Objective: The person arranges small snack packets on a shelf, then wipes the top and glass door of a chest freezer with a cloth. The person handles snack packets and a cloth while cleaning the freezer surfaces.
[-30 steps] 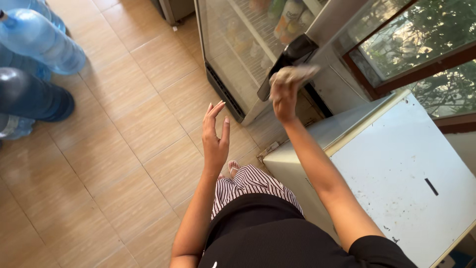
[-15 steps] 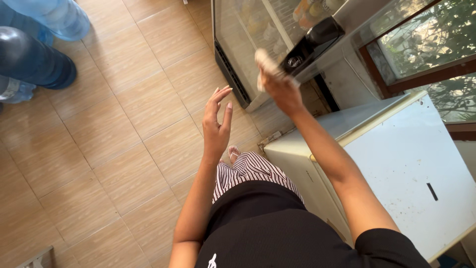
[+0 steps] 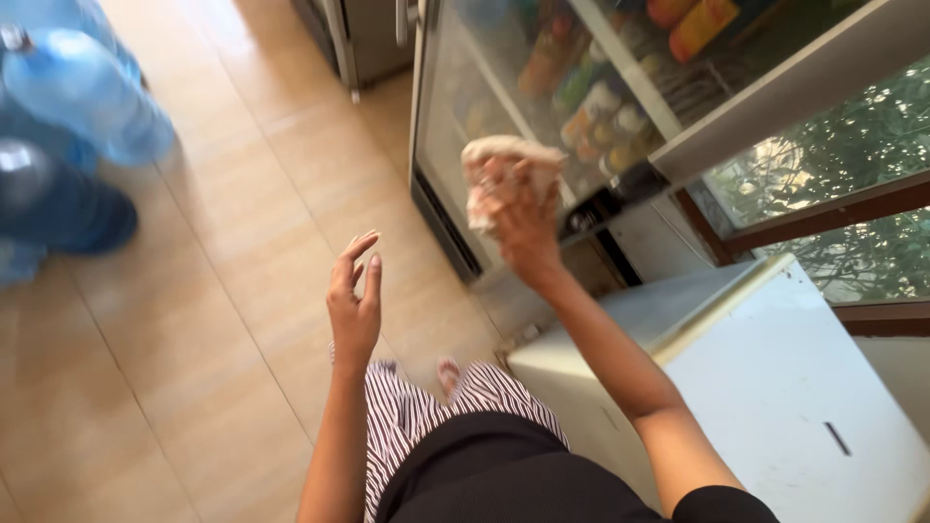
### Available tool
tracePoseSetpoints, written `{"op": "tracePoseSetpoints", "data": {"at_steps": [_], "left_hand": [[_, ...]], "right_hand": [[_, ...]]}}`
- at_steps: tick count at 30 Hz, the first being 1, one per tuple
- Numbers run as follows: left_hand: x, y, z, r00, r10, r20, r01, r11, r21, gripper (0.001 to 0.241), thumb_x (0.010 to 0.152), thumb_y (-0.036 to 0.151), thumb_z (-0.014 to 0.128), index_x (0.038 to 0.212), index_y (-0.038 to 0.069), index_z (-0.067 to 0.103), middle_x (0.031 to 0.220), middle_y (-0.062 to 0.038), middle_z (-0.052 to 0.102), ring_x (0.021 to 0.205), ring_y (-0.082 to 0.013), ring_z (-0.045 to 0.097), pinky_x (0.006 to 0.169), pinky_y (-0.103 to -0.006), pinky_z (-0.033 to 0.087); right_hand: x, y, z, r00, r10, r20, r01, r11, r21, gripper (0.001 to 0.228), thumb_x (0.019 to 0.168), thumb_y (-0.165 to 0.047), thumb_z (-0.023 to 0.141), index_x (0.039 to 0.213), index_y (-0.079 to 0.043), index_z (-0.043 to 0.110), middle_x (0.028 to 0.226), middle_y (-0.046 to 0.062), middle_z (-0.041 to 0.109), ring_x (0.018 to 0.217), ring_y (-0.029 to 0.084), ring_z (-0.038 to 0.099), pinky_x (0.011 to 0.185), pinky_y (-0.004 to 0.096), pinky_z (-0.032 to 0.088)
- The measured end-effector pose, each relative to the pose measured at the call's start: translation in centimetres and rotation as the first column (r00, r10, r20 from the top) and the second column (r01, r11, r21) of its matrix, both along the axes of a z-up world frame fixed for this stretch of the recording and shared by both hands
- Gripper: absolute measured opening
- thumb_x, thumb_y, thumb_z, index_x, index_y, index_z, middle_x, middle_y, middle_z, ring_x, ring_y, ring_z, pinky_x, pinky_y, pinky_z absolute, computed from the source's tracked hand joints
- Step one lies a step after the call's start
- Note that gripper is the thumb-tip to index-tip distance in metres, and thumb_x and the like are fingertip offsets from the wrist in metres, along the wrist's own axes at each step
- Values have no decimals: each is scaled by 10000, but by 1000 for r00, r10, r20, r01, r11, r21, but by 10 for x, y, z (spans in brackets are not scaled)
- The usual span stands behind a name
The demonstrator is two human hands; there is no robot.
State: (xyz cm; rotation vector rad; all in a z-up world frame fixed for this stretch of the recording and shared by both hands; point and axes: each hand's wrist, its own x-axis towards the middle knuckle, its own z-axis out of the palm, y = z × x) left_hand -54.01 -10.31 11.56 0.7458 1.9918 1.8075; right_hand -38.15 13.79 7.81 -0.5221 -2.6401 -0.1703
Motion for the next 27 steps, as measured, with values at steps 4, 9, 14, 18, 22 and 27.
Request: {"op": "tracePoseSetpoints", "data": {"at_steps": [4,9,14,18,22,27], "left_hand": [[-91,7,15,993,-50,-110,56,997,44,290,1055,136,564,1323,72,654,1408,-122,645,1430,-272,518,1118,-413,465],[-193,7,26,994,-99,-40,99,995,-6,302,1051,173,563,1322,70,648,1347,-104,694,1141,-266,611,1025,-378,524],[-252,31,19,964,-243,-112,252,965,74,302,1062,172,564,1325,48,645,1325,-113,697,1236,-210,662,1040,-360,531],[-286,56,12,906,-410,-104,419,903,97,300,1050,161,573,1314,43,653,1348,-116,682,1289,-224,621,1031,-368,516],[-337,82,5,885,-457,-92,464,881,88,288,1044,159,568,1295,55,664,1355,-107,686,1290,-226,632,1030,-385,524],[-380,155,15,901,-414,-126,420,907,23,316,1045,160,563,1343,72,620,1380,-94,670,1345,-249,595,1104,-426,453]], "right_hand": [[-39,50,93,896,-348,-277,412,882,226,613,1017,-120,582,1585,-213,371,1715,92,111,1594,336,-37,1263,602,-91],[-96,113,165,553,-783,-284,825,561,62,625,1098,-344,593,1647,-334,294,1705,99,97,1575,387,13,1258,688,-13],[-147,119,108,871,-449,-198,489,764,420,691,1067,-550,735,1614,-242,445,1739,52,236,1565,398,188,1195,710,205],[-122,95,59,791,-590,-160,600,700,387,670,1085,-517,655,1673,-261,465,1761,-51,279,1632,280,208,1298,637,173],[-92,94,74,673,-692,-263,695,468,546,636,1104,-426,689,1669,-272,439,1769,4,269,1634,356,150,1275,679,110],[-158,149,122,675,-550,-491,737,531,418,694,1101,-417,743,1656,-252,360,1764,3,225,1631,376,130,1266,664,170]]}}
